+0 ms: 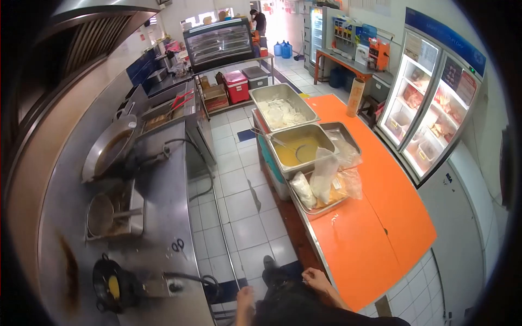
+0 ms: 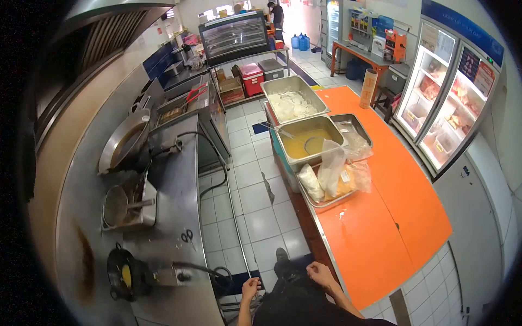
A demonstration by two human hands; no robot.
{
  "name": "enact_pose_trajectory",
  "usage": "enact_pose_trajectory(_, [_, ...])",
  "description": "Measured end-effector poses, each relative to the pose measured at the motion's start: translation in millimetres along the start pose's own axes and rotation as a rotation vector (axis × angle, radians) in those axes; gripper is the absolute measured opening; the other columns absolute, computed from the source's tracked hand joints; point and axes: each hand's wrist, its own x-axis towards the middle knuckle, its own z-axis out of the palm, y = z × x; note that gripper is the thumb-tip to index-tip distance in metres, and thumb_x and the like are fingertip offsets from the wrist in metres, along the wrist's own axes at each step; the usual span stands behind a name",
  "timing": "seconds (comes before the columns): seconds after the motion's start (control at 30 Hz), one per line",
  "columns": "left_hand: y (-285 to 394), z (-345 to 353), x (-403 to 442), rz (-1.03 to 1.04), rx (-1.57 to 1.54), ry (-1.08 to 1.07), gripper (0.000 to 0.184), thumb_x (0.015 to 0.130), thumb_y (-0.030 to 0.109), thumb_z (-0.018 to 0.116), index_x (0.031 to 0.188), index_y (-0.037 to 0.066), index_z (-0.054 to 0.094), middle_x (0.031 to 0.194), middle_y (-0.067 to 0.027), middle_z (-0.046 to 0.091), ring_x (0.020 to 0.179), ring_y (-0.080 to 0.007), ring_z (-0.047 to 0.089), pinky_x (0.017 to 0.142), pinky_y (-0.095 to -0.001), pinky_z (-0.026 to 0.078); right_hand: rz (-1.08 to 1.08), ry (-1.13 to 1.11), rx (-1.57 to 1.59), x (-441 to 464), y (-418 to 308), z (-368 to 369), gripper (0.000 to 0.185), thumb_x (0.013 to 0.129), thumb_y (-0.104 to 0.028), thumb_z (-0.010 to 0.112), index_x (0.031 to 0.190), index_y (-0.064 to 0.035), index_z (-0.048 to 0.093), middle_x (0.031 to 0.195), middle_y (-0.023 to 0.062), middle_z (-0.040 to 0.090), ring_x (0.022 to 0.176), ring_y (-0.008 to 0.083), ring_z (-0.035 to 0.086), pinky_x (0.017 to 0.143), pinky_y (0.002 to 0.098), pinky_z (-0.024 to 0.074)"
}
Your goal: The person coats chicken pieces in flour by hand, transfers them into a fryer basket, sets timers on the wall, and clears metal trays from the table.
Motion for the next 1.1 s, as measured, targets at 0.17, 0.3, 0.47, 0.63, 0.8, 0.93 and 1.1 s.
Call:
enact_pose_trajectory(0.17, [47, -45, 92, -0.097, -0.051, -0.159, 0.023, 0.098, 0.021, 0.053, 0.112, 0.005, 0.063, 0.087, -0.0040, 0.068, 0.068, -0.0114, 0.063, 0.054, -0.0241, 0.049, -0.224, 0.194, -0.100, 135, -111, 12, 0.025, 0.088, -0.025, 0.063, 0.097, -0.0012, 0.066, 0.080, 0.0124, 0.069, 0.068, 0.0194, 0.065, 0.066, 0.0346, 0.0509])
enact_pose_trajectory(0.3, [122, -75, 166, -0.079, -0.146, -0.070, 0.022, 0.097, 0.021, 0.055, 0.106, 0.004, 0.063, 0.085, -0.0042, 0.066, 0.065, -0.0118, 0.062, 0.052, -0.0250, 0.049, -0.254, 0.201, 0.104, 181, -230, -21, 0.024, 0.090, -0.023, 0.061, 0.098, -0.0011, 0.065, 0.076, 0.0098, 0.067, 0.068, 0.0156, 0.064, 0.064, 0.0329, 0.0499])
enact_pose_trajectory(0.47, [174, -113, 299, -0.053, 0.112, -0.054, 0.027, 0.098, 0.026, 0.051, 0.111, 0.006, 0.064, 0.089, -0.0055, 0.066, 0.067, -0.0143, 0.063, 0.056, -0.0277, 0.050, -0.277, 0.461, 0.028, 235, -329, -83, 0.019, 0.092, -0.020, 0.059, 0.099, -0.0027, 0.064, 0.077, 0.0035, 0.064, 0.071, 0.0095, 0.061, 0.064, 0.0263, 0.0482])
enact_pose_trajectory(0.63, [268, -136, 427, 0.073, 0.035, -0.111, 0.028, 0.098, 0.028, 0.052, 0.112, 0.008, 0.064, 0.089, -0.0040, 0.066, 0.073, -0.0143, 0.065, 0.058, -0.0277, 0.050, -0.385, 0.694, 0.271, 309, -375, -96, 0.016, 0.095, -0.013, 0.056, 0.098, 0.0016, 0.062, 0.081, 0.0046, 0.063, 0.071, 0.0111, 0.060, 0.065, 0.0245, 0.0479])
enact_pose_trajectory(0.8, [435, -73, 535, 0.296, 0.062, -0.502, 0.034, 0.097, 0.034, 0.054, 0.115, 0.006, 0.064, 0.091, -0.0031, 0.066, 0.080, -0.0121, 0.063, 0.065, -0.0253, 0.049, -0.255, 0.858, 0.337, 336, -404, -53, 0.016, 0.094, -0.014, 0.058, 0.097, 0.0015, 0.062, 0.076, 0.0032, 0.062, 0.067, 0.0081, 0.058, 0.061, 0.0225, 0.0464])
enact_pose_trajectory(0.93, [575, 28, 607, 0.304, -0.031, -0.830, 0.040, 0.097, 0.039, 0.055, 0.114, 0.004, 0.062, 0.086, -0.0027, 0.063, 0.079, -0.0107, 0.060, 0.065, -0.0235, 0.048, -0.151, 0.937, 0.374, 348, -410, -43, 0.015, 0.094, -0.013, 0.058, 0.094, 0.0012, 0.061, 0.075, 0.0028, 0.062, 0.066, 0.0077, 0.057, 0.060, 0.0218, 0.0461])
enact_pose_trajectory(1.1, [660, 175, 605, 0.088, -0.066, -0.879, 0.048, 0.092, 0.043, 0.060, 0.119, 0.003, 0.058, 0.098, -0.0065, 0.063, 0.079, -0.0157, 0.062, 0.070, -0.0311, 0.054, -0.168, 1.104, 0.349, 403, -438, -80, 0.015, 0.095, -0.013, 0.057, 0.092, 0.0015, 0.061, 0.074, 0.0027, 0.061, 0.066, 0.0085, 0.057, 0.061, 0.0221, 0.0456])
